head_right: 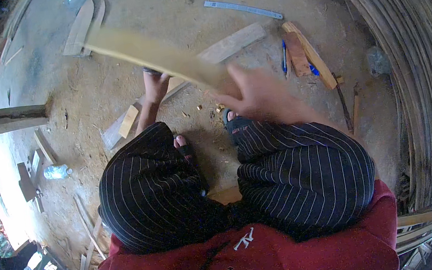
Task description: Using a chisel to carve and shape a curved wooden piece while sitting.
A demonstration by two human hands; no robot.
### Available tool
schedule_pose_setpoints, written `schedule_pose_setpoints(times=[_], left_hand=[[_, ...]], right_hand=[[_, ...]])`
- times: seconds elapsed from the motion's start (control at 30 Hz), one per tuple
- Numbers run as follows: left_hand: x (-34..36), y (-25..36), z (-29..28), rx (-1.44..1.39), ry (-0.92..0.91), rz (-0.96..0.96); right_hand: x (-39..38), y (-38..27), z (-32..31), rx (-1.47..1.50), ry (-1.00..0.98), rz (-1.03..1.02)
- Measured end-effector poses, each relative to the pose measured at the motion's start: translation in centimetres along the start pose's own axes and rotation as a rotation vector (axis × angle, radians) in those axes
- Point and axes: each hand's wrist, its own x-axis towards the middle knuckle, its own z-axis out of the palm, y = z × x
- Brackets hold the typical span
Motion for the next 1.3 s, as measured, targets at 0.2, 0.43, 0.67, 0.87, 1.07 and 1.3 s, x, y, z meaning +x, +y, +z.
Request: schedule_pose_setpoints(times=[0.2, 0.43, 0.67, 0.87, 1.07, 1.3], left_hand=[[0.1, 0.1, -0.1, 0.083, -0.014, -0.031], [0.1, -0.3, -0.2, 0.050, 0.014, 0.042], [0.0, -0.5, 0.1, 0.077, -0.032, 0.033], [0.0, -0.4, -0.1, 0.103, -0.027, -0.038], [0.1, -0.3, 0.0, 0.068, -0.058, 0.106], [0.0, -0.1, -0.3, 0.115, -0.030, -0.004]], right_hand=[[0.1, 0.3, 0.6, 0.167, 0.268, -0.053], [-0.1, 0.1, 0.0, -0.147, 0.004, 0.071], [0.3, -0.5, -0.6, -0.151, 0.015, 0.093], [-0.1, -0.6, -0.9, 0.130, 0.243, 0.005], [0.5, -0.7, -0.7, -0.225, -0.149, 0.183], [0.0, 0.1, -0.1, 0.122, 0.125, 0.001]])
